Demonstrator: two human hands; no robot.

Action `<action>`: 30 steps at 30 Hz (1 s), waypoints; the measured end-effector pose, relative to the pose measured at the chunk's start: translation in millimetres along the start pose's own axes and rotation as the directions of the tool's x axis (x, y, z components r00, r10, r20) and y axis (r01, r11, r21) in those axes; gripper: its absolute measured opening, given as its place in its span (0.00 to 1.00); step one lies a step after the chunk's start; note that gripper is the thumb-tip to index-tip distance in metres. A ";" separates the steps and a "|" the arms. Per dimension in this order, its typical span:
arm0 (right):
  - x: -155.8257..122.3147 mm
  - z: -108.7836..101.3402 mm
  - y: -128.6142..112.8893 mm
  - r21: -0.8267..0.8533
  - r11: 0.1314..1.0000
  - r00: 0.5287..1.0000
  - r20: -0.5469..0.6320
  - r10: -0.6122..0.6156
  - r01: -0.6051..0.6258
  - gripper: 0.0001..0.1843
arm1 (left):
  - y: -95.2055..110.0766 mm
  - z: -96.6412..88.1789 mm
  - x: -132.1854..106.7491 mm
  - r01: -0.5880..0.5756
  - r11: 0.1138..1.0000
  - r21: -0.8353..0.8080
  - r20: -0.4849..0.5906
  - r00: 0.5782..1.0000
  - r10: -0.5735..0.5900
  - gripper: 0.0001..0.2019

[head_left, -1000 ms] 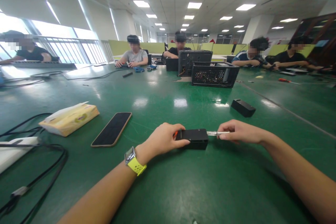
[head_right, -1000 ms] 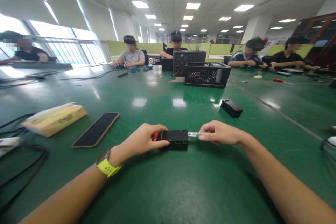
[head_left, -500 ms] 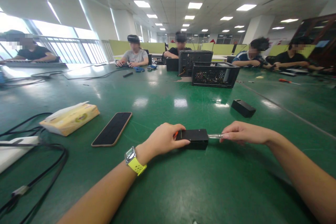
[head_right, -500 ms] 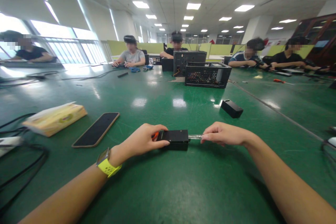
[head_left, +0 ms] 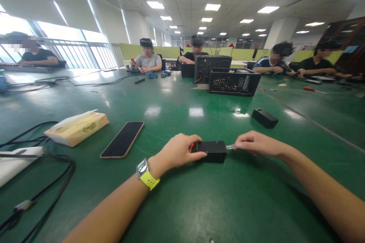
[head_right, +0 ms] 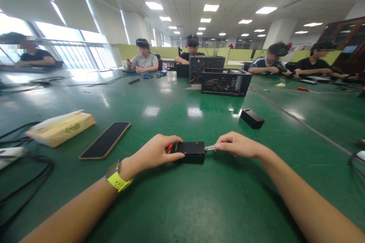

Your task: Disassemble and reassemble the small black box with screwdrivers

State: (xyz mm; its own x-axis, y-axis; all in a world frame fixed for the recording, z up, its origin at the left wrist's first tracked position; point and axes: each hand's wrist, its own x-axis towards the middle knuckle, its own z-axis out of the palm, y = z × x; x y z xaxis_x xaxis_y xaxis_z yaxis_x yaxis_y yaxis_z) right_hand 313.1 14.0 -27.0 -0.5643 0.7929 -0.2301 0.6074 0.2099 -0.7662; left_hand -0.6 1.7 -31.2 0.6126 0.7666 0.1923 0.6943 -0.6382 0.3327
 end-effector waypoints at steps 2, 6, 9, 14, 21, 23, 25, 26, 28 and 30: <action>1.5 4.3 -5.4 -0.046 0.999 0.999 -0.024 -0.029 0.028 0.23 | -0.6 0.9 0.3 -0.001 1.000 -0.003 -0.003 1.000 0.001 0.21; -0.7 9.7 -16.3 -0.115 0.990 0.986 -0.130 -0.102 0.087 0.24 | -1.7 2.2 -0.5 -0.008 1.000 -0.008 -0.011 1.000 0.008 0.21; 0.6 13.5 -15.3 -0.073 0.995 0.974 -0.214 -0.076 0.061 0.27 | -1.4 1.8 -1.1 -0.001 1.000 -0.006 -0.006 1.000 0.001 0.21; 18.0 23.1 6.2 -0.140 0.990 0.954 -0.294 -0.060 0.019 0.26 | 1.4 -0.4 0.1 0.020 1.000 -0.012 0.011 1.000 -0.020 0.22; 28.9 30.2 18.7 -0.253 0.967 0.942 -0.332 -0.052 -0.036 0.26 | 4.5 -1.6 1.4 0.043 0.999 -0.014 0.020 0.999 -0.042 0.22; 27.4 30.3 18.1 -0.248 0.969 0.944 -0.325 -0.062 -0.022 0.27 | 4.6 -1.7 1.7 0.039 0.999 -0.014 0.013 0.999 -0.039 0.22; 26.0 30.1 17.2 -0.240 0.971 0.943 -0.326 -0.068 -0.013 0.27 | 4.8 -2.1 1.9 0.039 0.999 -0.009 0.004 0.999 -0.039 0.22; 25.3 29.8 16.6 -0.236 0.972 0.942 -0.328 -0.071 -0.009 0.27 | 5.0 -2.4 2.0 0.040 0.999 -0.007 0.001 0.999 -0.040 0.22; 23.6 28.8 14.3 -0.225 0.974 0.940 -0.332 -0.078 0.001 0.27 | 5.5 -2.8 2.2 0.047 0.999 -0.009 0.003 0.999 -0.047 0.22; 21.4 27.7 10.0 -0.226 0.974 0.934 -0.346 -0.093 0.013 0.26 | 5.6 -2.7 2.3 0.049 0.999 -0.015 0.011 0.999 -0.049 0.22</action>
State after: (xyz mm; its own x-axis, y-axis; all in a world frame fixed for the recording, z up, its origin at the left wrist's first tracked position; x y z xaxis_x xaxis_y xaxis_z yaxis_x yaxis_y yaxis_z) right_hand 291.6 17.1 -56.2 -0.3899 0.9187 0.0639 0.7108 0.3443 -0.6134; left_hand 3.6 0.2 -26.4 0.5821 0.7961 0.1656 0.7177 -0.5988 0.3555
